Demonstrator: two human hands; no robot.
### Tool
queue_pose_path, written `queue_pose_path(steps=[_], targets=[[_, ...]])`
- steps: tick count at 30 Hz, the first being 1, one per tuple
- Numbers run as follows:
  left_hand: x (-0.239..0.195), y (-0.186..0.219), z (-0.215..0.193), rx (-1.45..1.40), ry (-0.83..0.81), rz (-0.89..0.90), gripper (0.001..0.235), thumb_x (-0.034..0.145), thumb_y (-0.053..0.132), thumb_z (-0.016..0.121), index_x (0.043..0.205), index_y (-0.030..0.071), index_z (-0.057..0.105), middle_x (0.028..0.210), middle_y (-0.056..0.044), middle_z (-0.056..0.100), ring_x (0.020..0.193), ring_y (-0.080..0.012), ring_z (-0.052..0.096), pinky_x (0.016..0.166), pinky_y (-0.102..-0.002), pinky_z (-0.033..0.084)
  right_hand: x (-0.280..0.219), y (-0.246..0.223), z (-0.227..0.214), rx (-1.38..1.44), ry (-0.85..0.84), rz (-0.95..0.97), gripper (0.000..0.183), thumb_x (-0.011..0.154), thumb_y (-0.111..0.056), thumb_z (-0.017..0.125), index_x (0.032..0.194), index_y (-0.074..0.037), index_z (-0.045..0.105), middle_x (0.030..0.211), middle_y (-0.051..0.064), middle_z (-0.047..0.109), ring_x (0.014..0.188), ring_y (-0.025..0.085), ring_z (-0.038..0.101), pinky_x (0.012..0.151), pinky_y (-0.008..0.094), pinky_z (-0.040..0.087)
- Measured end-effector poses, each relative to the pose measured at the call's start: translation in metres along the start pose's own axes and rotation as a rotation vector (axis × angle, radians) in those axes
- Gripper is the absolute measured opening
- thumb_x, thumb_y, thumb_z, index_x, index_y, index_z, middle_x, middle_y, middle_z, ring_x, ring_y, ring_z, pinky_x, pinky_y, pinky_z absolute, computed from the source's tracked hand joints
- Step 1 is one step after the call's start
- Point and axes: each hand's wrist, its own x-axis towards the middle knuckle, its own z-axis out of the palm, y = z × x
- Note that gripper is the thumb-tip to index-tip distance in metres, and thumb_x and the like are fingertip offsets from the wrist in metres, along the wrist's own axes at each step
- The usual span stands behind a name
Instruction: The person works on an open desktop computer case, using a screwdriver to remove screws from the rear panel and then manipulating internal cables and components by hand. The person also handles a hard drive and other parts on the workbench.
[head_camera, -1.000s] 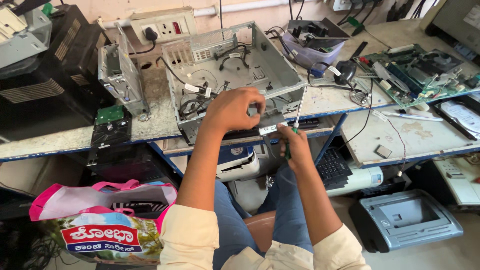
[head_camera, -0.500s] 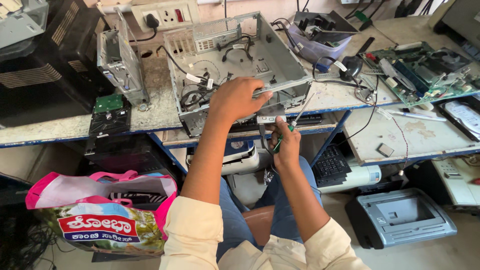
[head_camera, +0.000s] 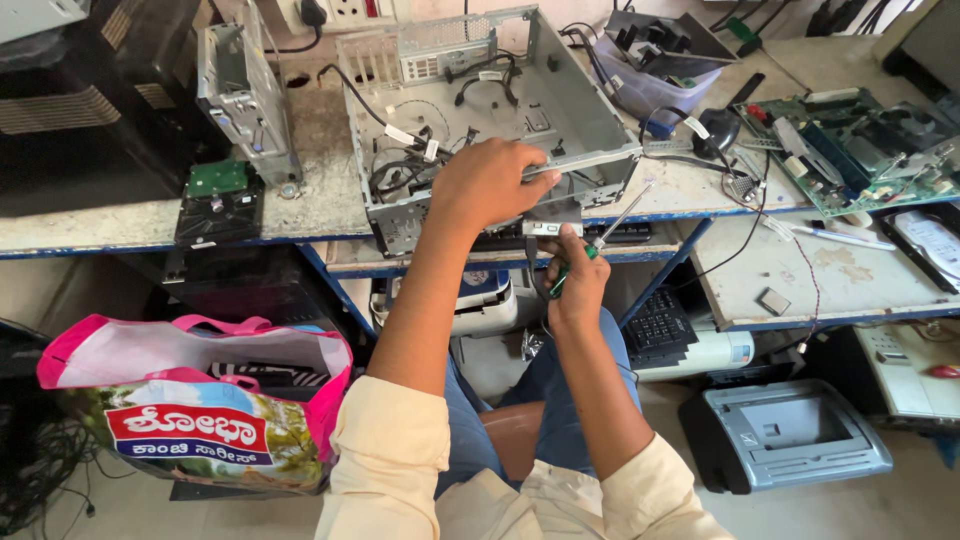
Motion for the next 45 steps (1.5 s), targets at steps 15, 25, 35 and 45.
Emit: queue_pose_path(steps=[15, 25, 35, 45], targets=[[-0.001, 0.002, -0.002, 0.029, 0.001, -0.020, 0.036, 0.088, 0.052, 0.067, 0.105, 0.022, 0.079, 0.085, -0.014, 0.075, 0.084, -0.0365, 0.072, 0.075, -0.048, 0.057, 0.012, -0.007, 0.001, 0.018, 0.004, 0.077, 0.022, 0.089, -0.026, 0.077, 0.088, -0.009, 0.065, 0.077, 0.009, 0.073, 0.049, 0.009, 0.056, 0.042, 0.024, 0.039], [-0.001, 0.001, -0.001, 0.034, 0.010, 0.012, 0.036, 0.089, 0.050, 0.068, 0.106, 0.021, 0.079, 0.084, -0.014, 0.075, 0.082, -0.0360, 0.072, 0.075, -0.047, 0.057, 0.011, -0.011, 0.003, -0.090, -0.033, -0.020, 0.021, 0.090, -0.025, 0.078, 0.091, -0.005, 0.071, 0.075, 0.005, 0.071, 0.053, 0.009, 0.060, 0.043, 0.023, 0.038], [-0.001, 0.004, -0.001, 0.047, -0.003, -0.018, 0.035, 0.087, 0.050, 0.068, 0.107, 0.023, 0.079, 0.089, -0.013, 0.075, 0.084, -0.0360, 0.072, 0.075, -0.047, 0.057, 0.028, -0.022, -0.007, -0.130, -0.137, 0.154, 0.025, 0.089, -0.031, 0.078, 0.082, -0.009, 0.068, 0.071, 0.004, 0.068, 0.047, 0.009, 0.054, 0.043, 0.023, 0.040], [0.001, -0.001, 0.004, 0.072, 0.031, 0.035, 0.036, 0.089, 0.051, 0.067, 0.107, 0.021, 0.078, 0.085, -0.015, 0.075, 0.083, -0.0372, 0.072, 0.074, -0.048, 0.057, 0.032, -0.008, -0.006, -0.168, -0.151, -0.062, 0.033, 0.099, -0.033, 0.073, 0.081, -0.006, 0.071, 0.070, 0.001, 0.065, 0.054, 0.007, 0.053, 0.048, 0.023, 0.037]])
